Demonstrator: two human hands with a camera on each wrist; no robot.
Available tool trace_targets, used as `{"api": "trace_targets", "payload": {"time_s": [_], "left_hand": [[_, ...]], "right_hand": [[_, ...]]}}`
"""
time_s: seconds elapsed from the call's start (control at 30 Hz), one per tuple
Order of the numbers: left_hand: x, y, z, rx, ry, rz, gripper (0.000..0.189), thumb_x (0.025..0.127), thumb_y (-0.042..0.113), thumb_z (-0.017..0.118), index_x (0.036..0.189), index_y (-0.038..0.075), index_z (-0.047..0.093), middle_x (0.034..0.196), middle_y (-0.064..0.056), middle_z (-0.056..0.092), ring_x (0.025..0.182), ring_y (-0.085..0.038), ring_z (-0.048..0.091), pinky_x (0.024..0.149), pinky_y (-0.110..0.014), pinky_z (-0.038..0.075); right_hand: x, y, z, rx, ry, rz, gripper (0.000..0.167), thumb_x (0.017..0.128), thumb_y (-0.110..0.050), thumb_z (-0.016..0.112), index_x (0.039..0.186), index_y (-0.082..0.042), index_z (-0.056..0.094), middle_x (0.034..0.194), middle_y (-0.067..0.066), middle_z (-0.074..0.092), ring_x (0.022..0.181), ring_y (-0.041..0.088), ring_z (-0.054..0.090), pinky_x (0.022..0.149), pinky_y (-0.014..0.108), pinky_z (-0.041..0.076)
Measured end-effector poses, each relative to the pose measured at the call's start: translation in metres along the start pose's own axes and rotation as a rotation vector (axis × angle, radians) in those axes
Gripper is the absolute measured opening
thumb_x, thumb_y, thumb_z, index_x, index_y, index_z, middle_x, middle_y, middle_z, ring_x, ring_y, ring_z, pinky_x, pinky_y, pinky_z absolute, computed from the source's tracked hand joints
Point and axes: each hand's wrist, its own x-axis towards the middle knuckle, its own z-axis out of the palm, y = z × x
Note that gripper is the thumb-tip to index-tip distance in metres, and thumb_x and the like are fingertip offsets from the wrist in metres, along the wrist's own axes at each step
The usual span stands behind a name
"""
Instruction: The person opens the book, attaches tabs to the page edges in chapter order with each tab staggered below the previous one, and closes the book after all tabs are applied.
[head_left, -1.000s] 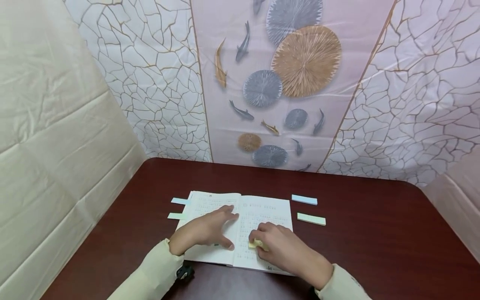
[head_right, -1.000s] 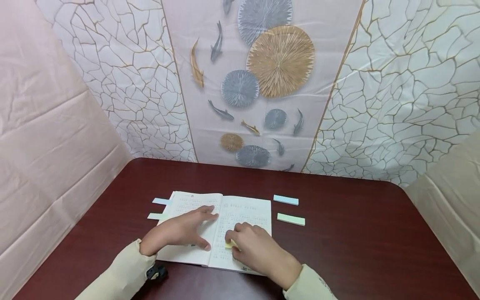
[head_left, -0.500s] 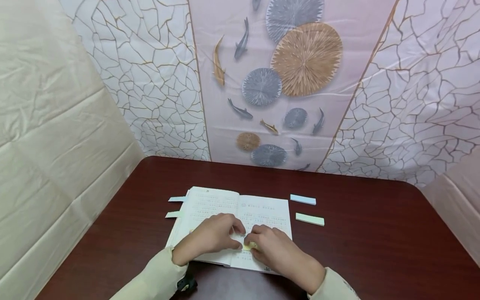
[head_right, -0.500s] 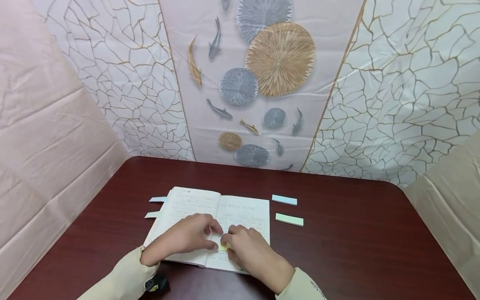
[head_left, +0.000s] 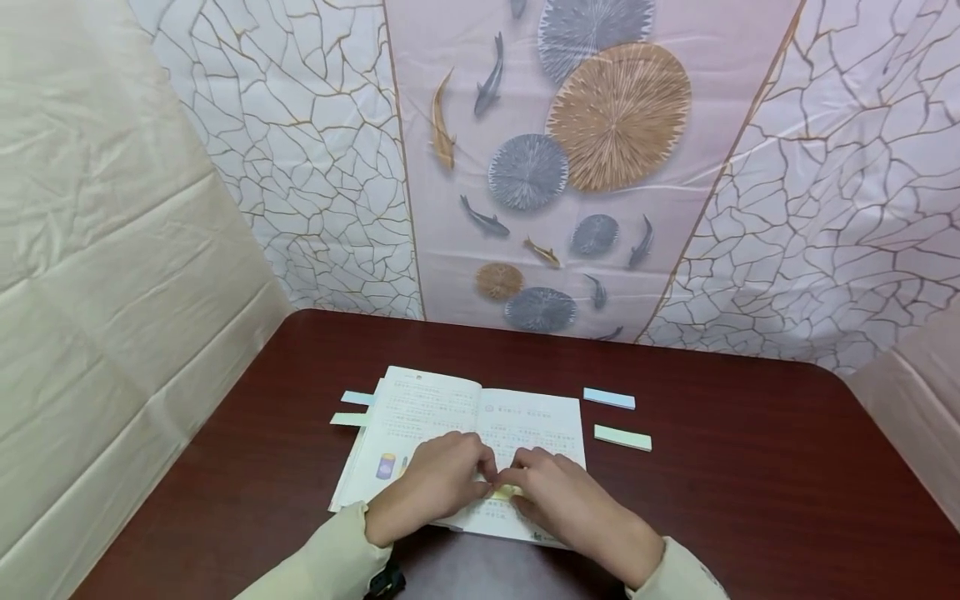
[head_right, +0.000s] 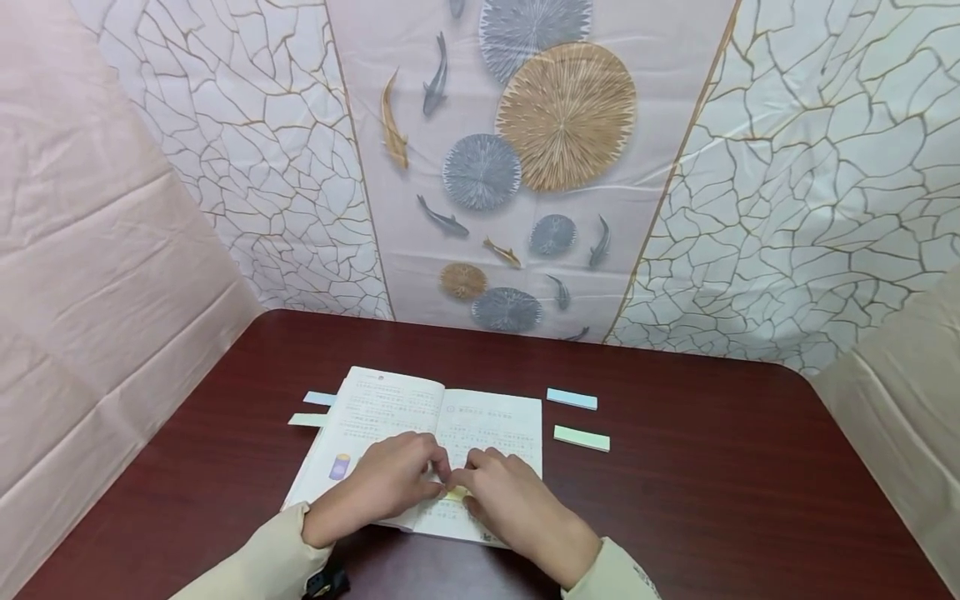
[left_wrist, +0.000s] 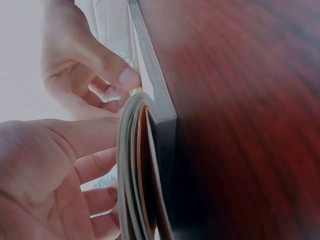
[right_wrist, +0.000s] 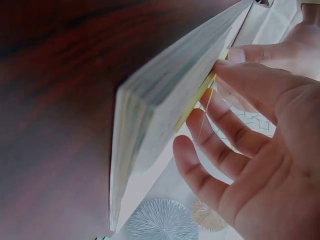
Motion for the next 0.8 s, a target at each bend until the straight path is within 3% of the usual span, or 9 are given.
{"api": "trace_targets", "payload": {"time_s": [0.27,0.4,0.57,0.8], "left_hand": [[0.001,0.0,-0.001,-0.043,-0.024,-0.026,0.017,0.082,0.02,0.091,0.075,0.029,0.078,0.079,0.018,0.069,0.07,-0.003,0.056,0.059,-0.029,0.046],[0.001,0.0,0.0,-0.032,-0.021,-0.02,0.018,0.082,0.02,0.091,0.075,0.029,0.077,0.077,0.019,0.068,0.069,-0.003,0.055,0.058,-0.028,0.046],[0.001,0.0,0.001,-0.024,-0.019,-0.015,0.019,0.082,0.019,0.091,0.075,0.029,0.076,0.076,0.018,0.067,0.071,-0.003,0.056,0.059,-0.028,0.046],[0.0,-0.002,-0.001,-0.037,-0.027,-0.013,0.019,0.083,0.019,0.089,0.076,0.029,0.075,0.076,0.017,0.065,0.073,-0.004,0.055,0.061,-0.029,0.045]], "right_hand": [[-0.004,-0.007,0.001,-0.056,0.045,0.065,0.032,0.081,-0.004,0.088,0.107,-0.01,0.069,0.087,-0.001,0.057,0.072,0.016,0.057,0.058,0.027,0.047],[-0.002,-0.01,0.001,0.061,0.023,0.145,0.029,0.081,0.003,0.086,0.103,-0.004,0.068,0.088,0.003,0.053,0.065,0.013,0.052,0.055,0.026,0.045],[0.006,-0.013,-0.003,0.262,-0.063,0.359,0.023,0.084,-0.006,0.087,0.099,-0.003,0.07,0.087,0.005,0.06,0.072,0.018,0.057,0.061,0.037,0.05],[0.015,-0.012,-0.007,0.353,-0.139,0.507,0.021,0.09,-0.013,0.082,0.079,-0.012,0.064,0.071,-0.003,0.061,0.061,0.013,0.052,0.057,0.029,0.042]]}}
